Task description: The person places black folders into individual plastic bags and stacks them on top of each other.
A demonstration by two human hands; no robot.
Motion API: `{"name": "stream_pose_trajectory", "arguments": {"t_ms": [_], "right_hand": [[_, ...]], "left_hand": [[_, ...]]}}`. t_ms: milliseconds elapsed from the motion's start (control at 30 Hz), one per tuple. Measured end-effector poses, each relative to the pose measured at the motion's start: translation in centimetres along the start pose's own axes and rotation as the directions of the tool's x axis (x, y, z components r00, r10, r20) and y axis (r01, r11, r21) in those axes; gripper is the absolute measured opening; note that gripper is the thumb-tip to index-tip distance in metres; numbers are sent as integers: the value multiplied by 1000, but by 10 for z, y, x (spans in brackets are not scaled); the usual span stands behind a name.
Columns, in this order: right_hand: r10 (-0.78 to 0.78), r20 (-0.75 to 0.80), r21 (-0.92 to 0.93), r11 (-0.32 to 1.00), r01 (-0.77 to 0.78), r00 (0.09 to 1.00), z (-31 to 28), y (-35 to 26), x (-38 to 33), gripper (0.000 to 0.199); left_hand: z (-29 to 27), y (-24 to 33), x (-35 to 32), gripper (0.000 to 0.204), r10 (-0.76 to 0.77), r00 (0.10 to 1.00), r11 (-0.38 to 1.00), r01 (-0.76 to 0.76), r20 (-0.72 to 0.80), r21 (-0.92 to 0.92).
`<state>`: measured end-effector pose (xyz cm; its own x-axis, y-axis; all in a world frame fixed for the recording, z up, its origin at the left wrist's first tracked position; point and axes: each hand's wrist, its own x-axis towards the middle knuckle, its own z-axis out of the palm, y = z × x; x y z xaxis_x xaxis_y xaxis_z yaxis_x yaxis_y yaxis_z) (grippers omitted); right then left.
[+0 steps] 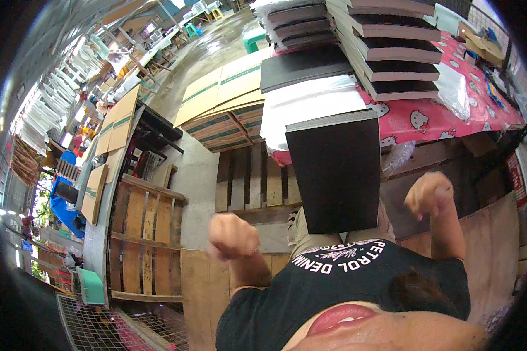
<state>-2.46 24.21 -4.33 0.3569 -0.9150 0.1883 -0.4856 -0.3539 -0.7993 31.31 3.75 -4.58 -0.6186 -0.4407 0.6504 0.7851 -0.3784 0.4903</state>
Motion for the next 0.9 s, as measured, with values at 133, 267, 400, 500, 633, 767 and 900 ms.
{"name": "stream_pose_trajectory", "arguments": {"t_ms": [133,267,400,500,633,767,900], "right_hand": [[282,197,-286,933,-220,939,16,8,-3,20],[-30,-671,-722,255,-644,741,26,38,11,21],[-328,-838,-444,874,-196,435,10,5,3,24],[-168,-691,270,842,467,703,16,-1,-21,26],[-4,-66,193,981,17,998,44,33,-31,30],[427,-668,-658,41,-752,609,59,63,-2,50],[548,-735,-182,408,-895,399,37,93,-2,68]], "left_hand": [[-18,-14,23,36,-955,161,295,612,249,733],[-82,-39,-12,27,-550,742,-726,-198,-384,658],[-28,-7,31,36,44,850,68,522,-525,850],[-35,-3,25,30,-443,879,311,334,-175,890],[-50,-12,16,24,-702,519,670,248,488,700],[-79,-49,7,49,-648,498,-496,298,-576,815],[-160,-64,-10,92,-404,599,-216,672,-691,709]]}}
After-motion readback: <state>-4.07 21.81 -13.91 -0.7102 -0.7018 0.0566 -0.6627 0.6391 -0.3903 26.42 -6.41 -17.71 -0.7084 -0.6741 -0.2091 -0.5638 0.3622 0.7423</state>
